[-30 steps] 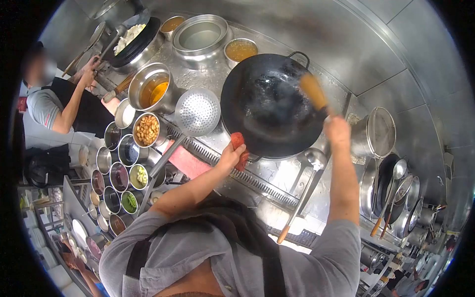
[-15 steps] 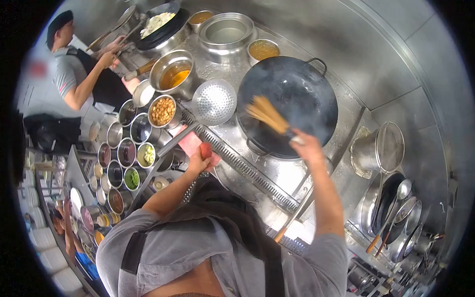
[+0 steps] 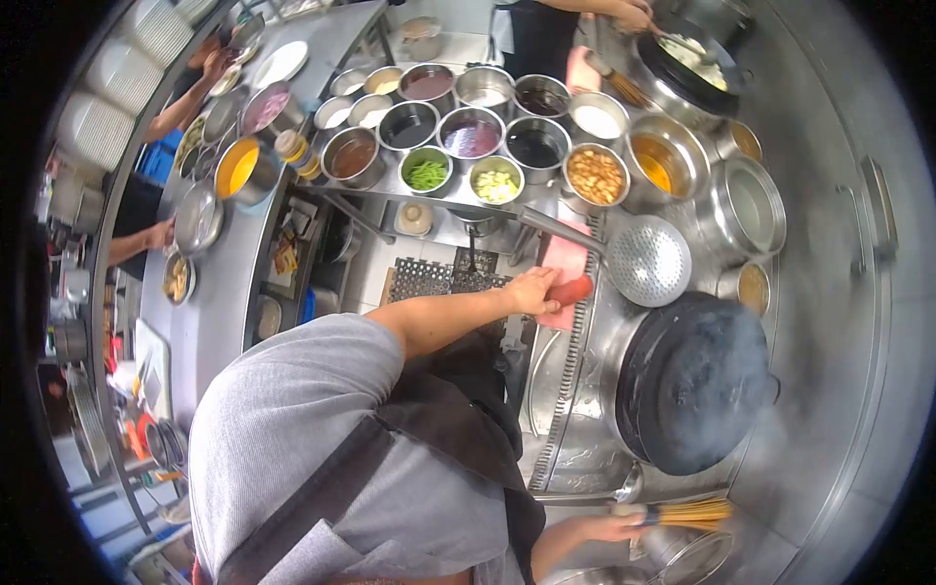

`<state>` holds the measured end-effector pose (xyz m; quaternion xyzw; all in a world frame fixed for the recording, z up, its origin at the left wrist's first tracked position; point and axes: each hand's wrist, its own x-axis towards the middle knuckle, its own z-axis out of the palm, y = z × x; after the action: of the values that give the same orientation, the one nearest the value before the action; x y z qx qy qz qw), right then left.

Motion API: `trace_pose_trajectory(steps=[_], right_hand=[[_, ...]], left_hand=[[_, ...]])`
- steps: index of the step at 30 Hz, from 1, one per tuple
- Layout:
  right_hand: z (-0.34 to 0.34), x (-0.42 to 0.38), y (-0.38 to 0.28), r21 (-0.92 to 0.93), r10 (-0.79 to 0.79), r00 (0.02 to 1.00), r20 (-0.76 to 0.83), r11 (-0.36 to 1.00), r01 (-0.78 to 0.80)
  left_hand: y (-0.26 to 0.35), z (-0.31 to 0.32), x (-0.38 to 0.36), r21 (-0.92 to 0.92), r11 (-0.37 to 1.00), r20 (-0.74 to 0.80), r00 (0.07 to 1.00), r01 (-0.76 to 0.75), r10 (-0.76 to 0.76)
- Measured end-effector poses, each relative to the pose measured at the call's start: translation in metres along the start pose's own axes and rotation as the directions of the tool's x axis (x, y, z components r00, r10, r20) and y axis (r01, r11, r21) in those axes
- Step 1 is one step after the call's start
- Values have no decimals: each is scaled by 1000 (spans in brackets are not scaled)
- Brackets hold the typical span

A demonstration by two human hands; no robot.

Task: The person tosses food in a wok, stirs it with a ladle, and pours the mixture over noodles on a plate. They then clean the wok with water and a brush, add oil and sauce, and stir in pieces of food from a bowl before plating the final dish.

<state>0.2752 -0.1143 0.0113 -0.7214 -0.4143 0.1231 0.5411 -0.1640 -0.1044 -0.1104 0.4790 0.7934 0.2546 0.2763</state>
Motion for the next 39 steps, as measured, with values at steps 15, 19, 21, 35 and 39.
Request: trace_pose_trajectory(steps=[15, 19, 21, 35, 39], right_hand=[[20, -114, 14, -61, -119, 933, 339, 987, 148], [34, -134, 17, -101, -127, 883, 451, 976, 192], [40, -144, 23, -130, -102, 863, 495, 973, 190], [-78, -49, 255, -618, 208, 608, 766, 497, 609], [-71, -175, 35, -17, 316, 901, 298, 945, -325]], left_hand=[[-185, -78, -224, -118, 944, 10, 951, 309, -310], [-277, -81, -332, -171, 753, -72, 754, 635, -653], [-292, -97, -398, -120, 744, -38, 746, 657, -665], [-375, -62, -436, 154, 691, 196, 663, 707, -722], [-354, -89, -386, 55, 780, 73, 776, 624, -626]])
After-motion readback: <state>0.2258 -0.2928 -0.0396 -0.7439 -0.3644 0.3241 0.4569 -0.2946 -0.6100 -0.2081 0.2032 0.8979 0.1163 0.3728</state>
